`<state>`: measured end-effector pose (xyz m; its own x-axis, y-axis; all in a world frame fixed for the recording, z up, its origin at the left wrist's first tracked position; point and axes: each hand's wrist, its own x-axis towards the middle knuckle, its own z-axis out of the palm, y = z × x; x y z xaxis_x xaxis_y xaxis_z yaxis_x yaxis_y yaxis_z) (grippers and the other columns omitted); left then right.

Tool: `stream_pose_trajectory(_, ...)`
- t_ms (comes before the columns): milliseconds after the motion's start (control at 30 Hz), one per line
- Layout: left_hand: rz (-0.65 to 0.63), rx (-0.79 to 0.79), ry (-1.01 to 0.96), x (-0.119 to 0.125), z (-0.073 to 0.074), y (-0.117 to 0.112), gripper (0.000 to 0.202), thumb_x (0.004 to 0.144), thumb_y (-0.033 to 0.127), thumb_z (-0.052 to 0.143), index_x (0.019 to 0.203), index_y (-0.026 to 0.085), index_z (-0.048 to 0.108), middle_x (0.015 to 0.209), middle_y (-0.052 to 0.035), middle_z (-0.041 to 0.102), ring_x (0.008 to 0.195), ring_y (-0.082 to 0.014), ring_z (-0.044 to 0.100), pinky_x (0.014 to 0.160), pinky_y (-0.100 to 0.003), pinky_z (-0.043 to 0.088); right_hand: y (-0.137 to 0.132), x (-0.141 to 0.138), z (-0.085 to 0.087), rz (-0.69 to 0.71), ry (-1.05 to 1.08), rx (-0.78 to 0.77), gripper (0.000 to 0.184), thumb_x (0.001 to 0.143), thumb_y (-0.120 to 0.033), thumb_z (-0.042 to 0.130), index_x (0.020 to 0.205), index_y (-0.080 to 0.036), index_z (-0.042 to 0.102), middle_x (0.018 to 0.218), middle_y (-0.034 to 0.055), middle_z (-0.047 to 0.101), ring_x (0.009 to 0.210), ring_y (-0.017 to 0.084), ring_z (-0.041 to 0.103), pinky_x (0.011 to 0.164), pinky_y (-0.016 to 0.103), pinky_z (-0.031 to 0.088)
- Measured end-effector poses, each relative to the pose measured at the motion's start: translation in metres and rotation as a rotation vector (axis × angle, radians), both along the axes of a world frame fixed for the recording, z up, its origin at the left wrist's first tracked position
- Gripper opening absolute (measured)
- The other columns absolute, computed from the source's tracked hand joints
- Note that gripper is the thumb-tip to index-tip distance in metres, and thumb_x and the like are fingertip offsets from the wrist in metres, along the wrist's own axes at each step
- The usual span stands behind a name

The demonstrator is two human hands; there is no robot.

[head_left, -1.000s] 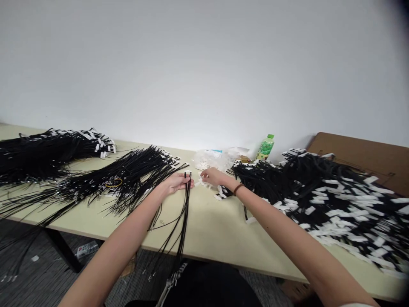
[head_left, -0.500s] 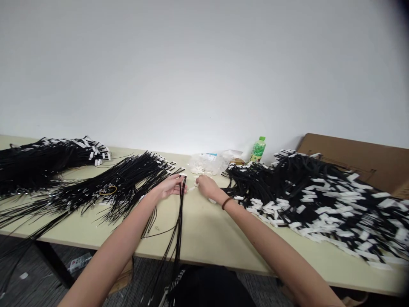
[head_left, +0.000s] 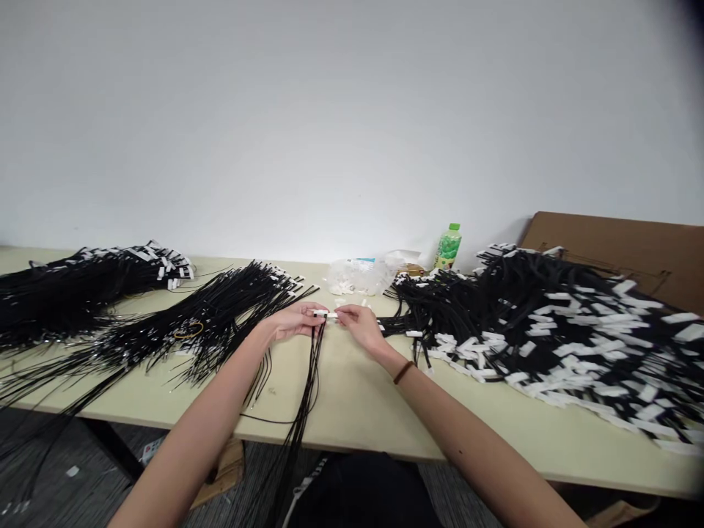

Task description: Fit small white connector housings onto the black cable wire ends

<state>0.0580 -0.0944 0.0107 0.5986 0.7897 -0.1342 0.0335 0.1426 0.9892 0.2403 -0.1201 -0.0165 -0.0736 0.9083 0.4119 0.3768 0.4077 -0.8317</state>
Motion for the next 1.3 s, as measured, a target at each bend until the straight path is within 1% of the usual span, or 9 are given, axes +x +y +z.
stream_pose_trajectory(133, -0.015, 0.022, 0.048, 0.004, 0.003, -0.004, 0.028, 0.063, 0.029, 0.070, 0.084, 0.012, 0.061, 0.072, -0.0020, 0.057, 0.060, -0.0089, 0.051, 0.065, -0.027, 0.046, -0.001, 0.001, -0.004, 0.026, 0.133, -0.006, 0.015, 0.076, -0.020, 0.051, 0.081, -0.012, 0.062, 0.077, 0.0046, 0.065, 0.065, 0.014, 0.060, 0.062, 0.022, 0.049)
stream_pose_trajectory(300, -0.047, 0.023, 0.065, 0.006, 0.006, -0.009, 0.030, 0.064, 0.030, 0.069, 0.087, 0.013, 0.062, 0.076, -0.0039, 0.059, 0.063, -0.0119, 0.054, 0.067, -0.031, 0.046, -0.004, 0.001, -0.003, 0.052, 0.196, 0.016, 0.018, 0.074, -0.027, 0.052, 0.079, -0.013, 0.062, 0.074, 0.0043, 0.064, 0.062, 0.014, 0.058, 0.060, 0.023, 0.048)
stream_pose_trajectory(467, -0.031, 0.061, 0.089, 0.008, 0.006, -0.010, 0.026, 0.066, 0.035, 0.067, 0.075, 0.012, 0.062, 0.069, -0.0036, 0.059, 0.060, -0.0110, 0.052, 0.066, -0.028, 0.044, -0.006, 0.002, -0.002, 0.063, 0.179, 0.028, 0.022, 0.072, -0.032, 0.053, 0.076, -0.013, 0.062, 0.068, 0.0034, 0.062, 0.059, 0.013, 0.056, 0.056, 0.022, 0.044)
stream_pose_trajectory(667, -0.025, 0.125, 0.126, 0.008, 0.003, -0.008, 0.025, 0.065, 0.036, 0.067, 0.069, 0.012, 0.063, 0.063, -0.0020, 0.056, 0.056, -0.0098, 0.049, 0.052, -0.021, 0.035, -0.011, 0.003, 0.001, 0.075, 0.140, 0.047, 0.023, 0.072, -0.032, 0.053, 0.073, -0.012, 0.063, 0.069, 0.0040, 0.062, 0.061, 0.014, 0.056, 0.057, 0.022, 0.043)
stream_pose_trajectory(900, 0.009, 0.106, 0.105, 0.012, 0.006, -0.010, 0.023, 0.063, 0.031, 0.069, 0.073, 0.011, 0.064, 0.069, -0.0035, 0.059, 0.057, -0.0091, 0.048, 0.055, -0.021, 0.035, -0.014, -0.002, 0.002, 0.050, 0.096, 0.111, 0.019, 0.077, -0.027, 0.052, 0.075, -0.012, 0.062, 0.074, 0.0049, 0.063, 0.065, 0.014, 0.058, 0.061, 0.022, 0.045)
stream_pose_trajectory(1000, 0.033, 0.097, 0.069, 0.013, 0.006, -0.011, 0.020, 0.063, 0.028, 0.070, 0.071, 0.011, 0.063, 0.067, -0.0021, 0.058, 0.056, -0.0086, 0.047, 0.054, -0.021, 0.034, -0.019, -0.001, 0.004, 0.004, 0.066, 0.179, 0.017, 0.078, -0.026, 0.055, 0.086, -0.013, 0.062, 0.082, 0.0060, 0.062, 0.072, 0.015, 0.057, 0.067, 0.023, 0.045)
stream_pose_trajectory(1067, 0.052, 0.092, 0.026, 0.014, 0.006, -0.011, 0.018, 0.064, 0.028, 0.069, 0.069, 0.011, 0.061, 0.065, -0.0008, 0.056, 0.056, -0.0080, 0.046, 0.054, -0.020, 0.033, -0.022, 0.001, 0.005, -0.014, -0.072, 0.307, 0.018, 0.081, -0.026, 0.054, 0.093, -0.014, 0.060, 0.087, 0.0064, 0.060, 0.076, 0.015, 0.056, 0.072, 0.024, 0.043)
stream_pose_trajectory(1200, 0.076, 0.072, -0.071, 0.016, 0.003, -0.010, 0.015, 0.065, 0.024, 0.068, 0.067, 0.012, 0.058, 0.063, 0.0009, 0.053, 0.057, -0.0074, 0.046, 0.054, -0.019, 0.033, -0.026, 0.006, 0.006, -0.002, -0.576, 0.666, 0.020, 0.090, -0.021, 0.041, 0.096, -0.017, 0.059, 0.091, 0.0074, 0.056, 0.085, 0.016, 0.052, 0.075, 0.025, 0.041)
stream_pose_trajectory(1300, 0.070, 0.050, -0.127, 0.019, 0.000, -0.009, 0.016, 0.065, 0.022, 0.069, 0.067, 0.012, 0.057, 0.063, 0.0009, 0.052, 0.057, -0.0072, 0.046, 0.054, -0.019, 0.033, -0.026, 0.006, 0.006, -0.022, -0.735, 0.770, 0.022, 0.091, -0.018, 0.038, 0.098, -0.016, 0.059, 0.092, 0.0083, 0.056, 0.086, 0.016, 0.051, 0.075, 0.026, 0.040)
